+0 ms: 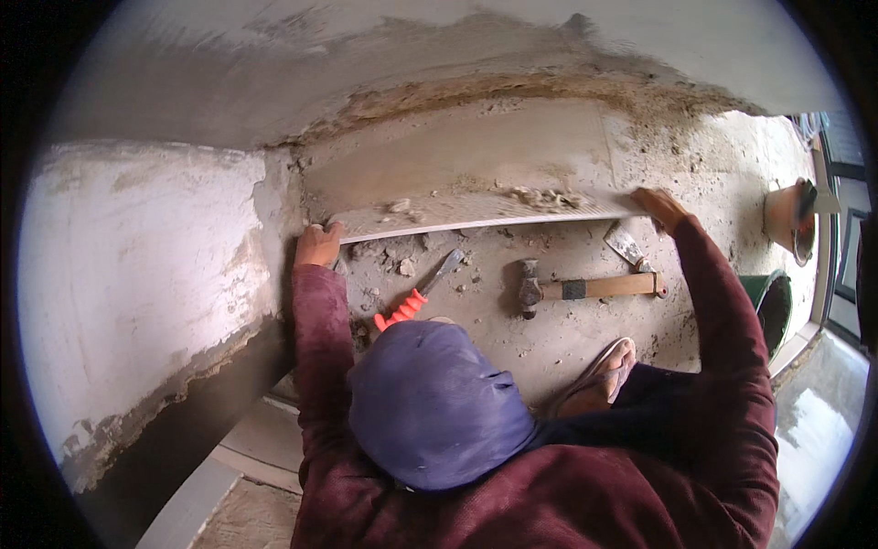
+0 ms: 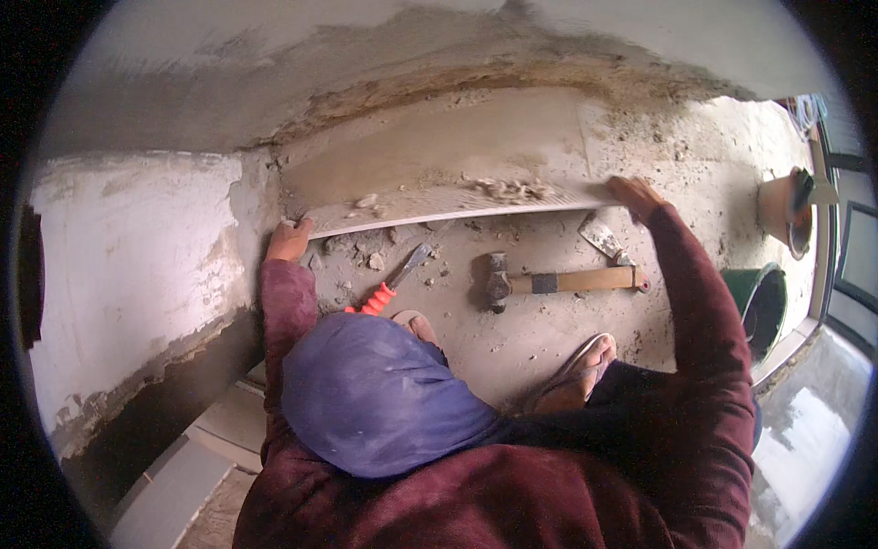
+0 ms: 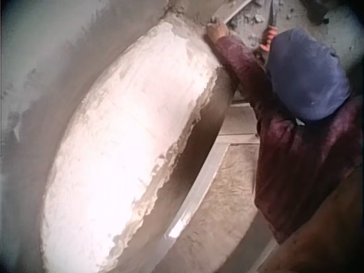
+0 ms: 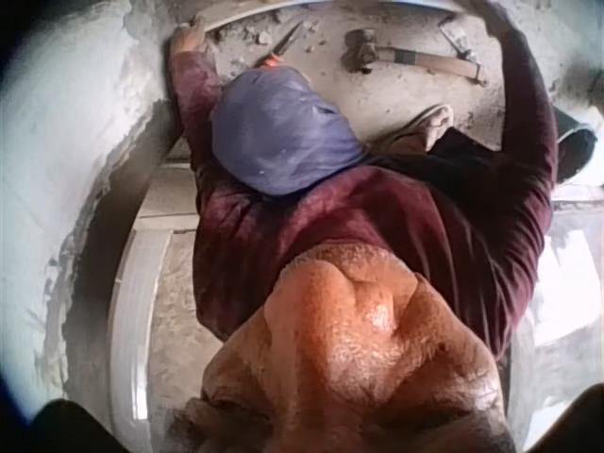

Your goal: The person sits on the floor and uses a hammer and a red tile leveling clip to secure a floor tile. They then scoop cement from a bucket using a trowel and spread it onto the back of a second tile.

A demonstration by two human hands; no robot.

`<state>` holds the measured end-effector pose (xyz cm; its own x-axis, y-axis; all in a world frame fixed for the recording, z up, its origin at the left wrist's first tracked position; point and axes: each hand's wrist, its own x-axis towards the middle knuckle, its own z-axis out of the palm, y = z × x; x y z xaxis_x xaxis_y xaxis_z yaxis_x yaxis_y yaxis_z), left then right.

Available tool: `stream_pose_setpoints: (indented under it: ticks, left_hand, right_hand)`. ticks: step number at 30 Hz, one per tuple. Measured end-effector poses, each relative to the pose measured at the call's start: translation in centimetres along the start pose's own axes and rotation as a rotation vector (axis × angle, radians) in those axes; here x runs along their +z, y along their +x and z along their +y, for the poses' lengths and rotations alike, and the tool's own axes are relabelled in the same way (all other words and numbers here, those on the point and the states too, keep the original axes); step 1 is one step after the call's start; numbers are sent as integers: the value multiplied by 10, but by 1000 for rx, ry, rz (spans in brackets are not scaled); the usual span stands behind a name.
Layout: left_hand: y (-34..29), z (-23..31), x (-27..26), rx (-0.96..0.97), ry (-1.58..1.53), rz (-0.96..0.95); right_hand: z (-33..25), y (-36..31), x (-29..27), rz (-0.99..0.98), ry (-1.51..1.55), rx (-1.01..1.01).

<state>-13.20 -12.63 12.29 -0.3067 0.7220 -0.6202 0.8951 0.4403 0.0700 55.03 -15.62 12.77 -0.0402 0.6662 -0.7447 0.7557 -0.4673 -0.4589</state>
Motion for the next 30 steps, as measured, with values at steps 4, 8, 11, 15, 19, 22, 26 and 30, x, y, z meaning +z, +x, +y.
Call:
stream_pose_setpoints:
  ticks: [4,8,11,15,19,22,26,30]
  left_hand:
    - [-36,-2,-19,79,54,0]
    - [-32,0,-23,276,-336,270]
    - [12,8,-16,247,-863,426]
    - [71,17,-2,132,-1194,569]
    - [93,23,-2,109,-1290,612]
    - [93,37,-2,126,-1351,652]
    - [91,58,3,-52,-1460,716]
    - [84,73,8,-110,-1616,777]
  right_hand:
    - [-8,-54,-11,-217,317,408]
    - [-38,-65,-21,8,504,354]
    - [-63,-30,-26,169,636,155]
    - [-92,35,-15,282,794,99]
    - [-103,75,-1,310,861,100]
    - [-101,90,-4,285,863,-16]
    - [-94,113,-19,274,812,-75]
    - [-99,131,-26,322,736,-64]
